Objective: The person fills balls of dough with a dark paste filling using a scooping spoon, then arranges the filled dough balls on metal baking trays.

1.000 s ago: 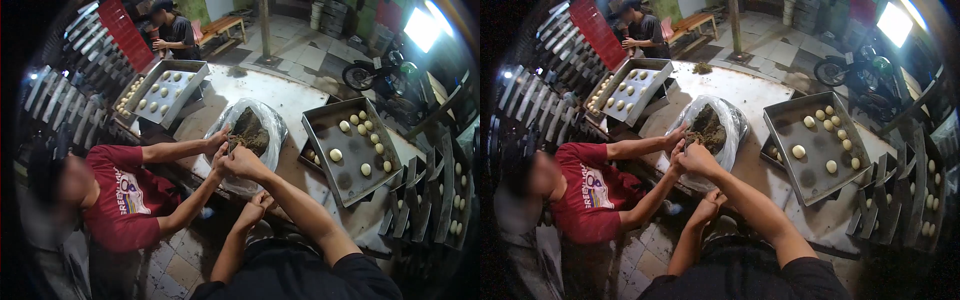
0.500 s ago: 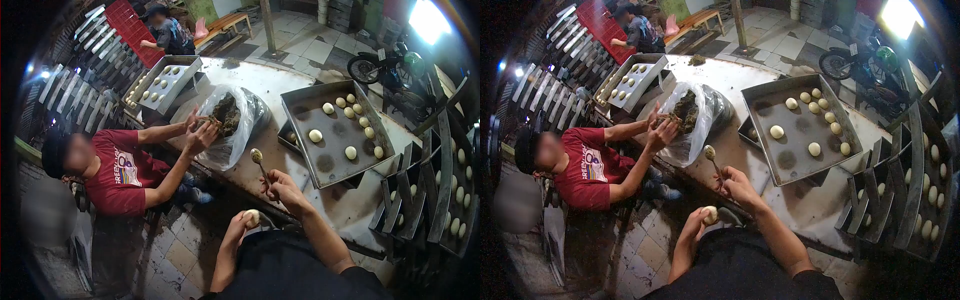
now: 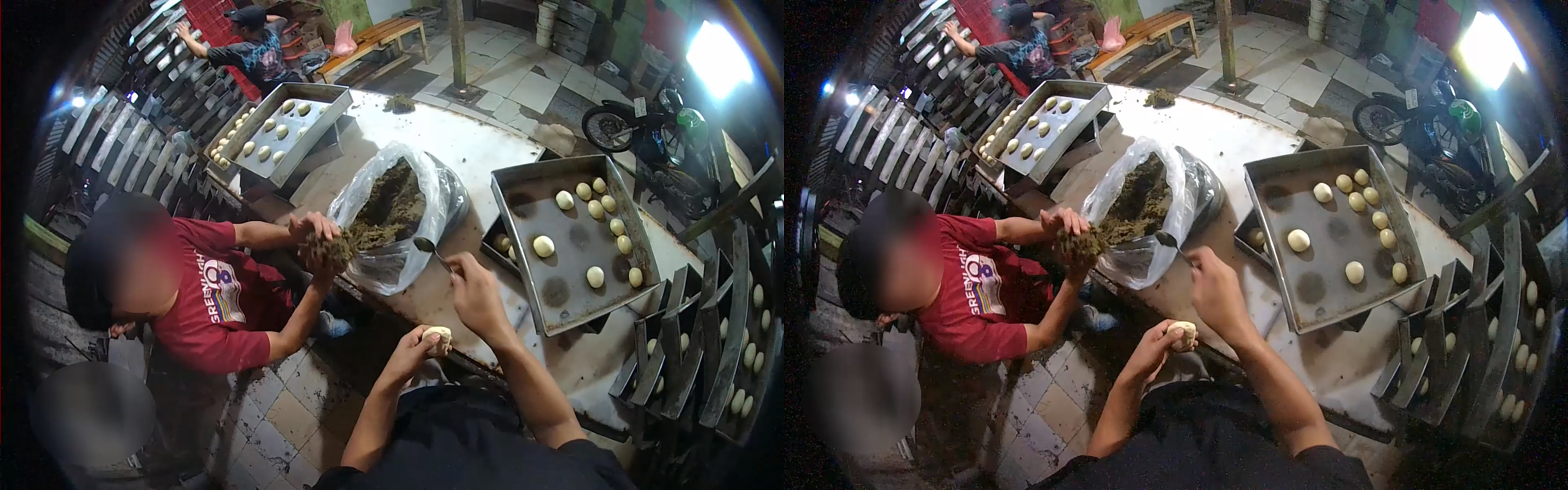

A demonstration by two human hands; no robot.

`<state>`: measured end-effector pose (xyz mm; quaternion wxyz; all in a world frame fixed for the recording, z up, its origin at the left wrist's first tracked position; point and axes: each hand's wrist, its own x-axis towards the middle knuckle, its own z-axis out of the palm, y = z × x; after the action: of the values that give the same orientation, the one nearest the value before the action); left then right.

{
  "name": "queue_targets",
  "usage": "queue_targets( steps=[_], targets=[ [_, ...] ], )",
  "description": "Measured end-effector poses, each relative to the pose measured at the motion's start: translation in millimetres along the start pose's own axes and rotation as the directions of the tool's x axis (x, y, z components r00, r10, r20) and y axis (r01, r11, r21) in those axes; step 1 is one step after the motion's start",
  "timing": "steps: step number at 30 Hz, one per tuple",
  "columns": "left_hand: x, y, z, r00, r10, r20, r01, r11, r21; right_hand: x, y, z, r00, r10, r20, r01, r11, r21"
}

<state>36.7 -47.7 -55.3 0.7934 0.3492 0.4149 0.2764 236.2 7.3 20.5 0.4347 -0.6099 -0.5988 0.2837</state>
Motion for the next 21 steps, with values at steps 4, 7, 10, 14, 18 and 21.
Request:
queue_targets(
  steps=[4,7,10,14,18,21],
  targets=[
    [1,45,-28,1.0,0.023,-0.015,-0.023,1.0,-0.02,69,-9,64,0.992,-0.092,0.081,0.121,0.847,-0.517],
    [4,69,-63,0.994,0.102,-0.042,-0.1,0.994,0.033,89,-8,102,0.984,0.036,0.174,0.09,0.745,-0.661],
    [15,94,-88,0.997,0.079,-0.001,-0.079,0.995,0.056,111,1,116,0.963,0.189,0.194,-0.04,0.807,-0.589],
    [48,107,-96,0.994,-0.005,0.106,-0.001,0.999,0.051,142,16,82,0.877,0.35,0.33,-0.267,0.925,-0.271],
    [73,120,-93,0.989,-0.01,0.146,0.005,1.0,0.03,101,-23,66,0.855,0.504,0.123,-0.501,0.863,-0.054],
    [95,112,-88,0.993,0.001,0.115,0.007,0.998,-0.064,73,-35,68,0.751,0.645,0.139,-0.632,0.641,0.436]
  ],
)
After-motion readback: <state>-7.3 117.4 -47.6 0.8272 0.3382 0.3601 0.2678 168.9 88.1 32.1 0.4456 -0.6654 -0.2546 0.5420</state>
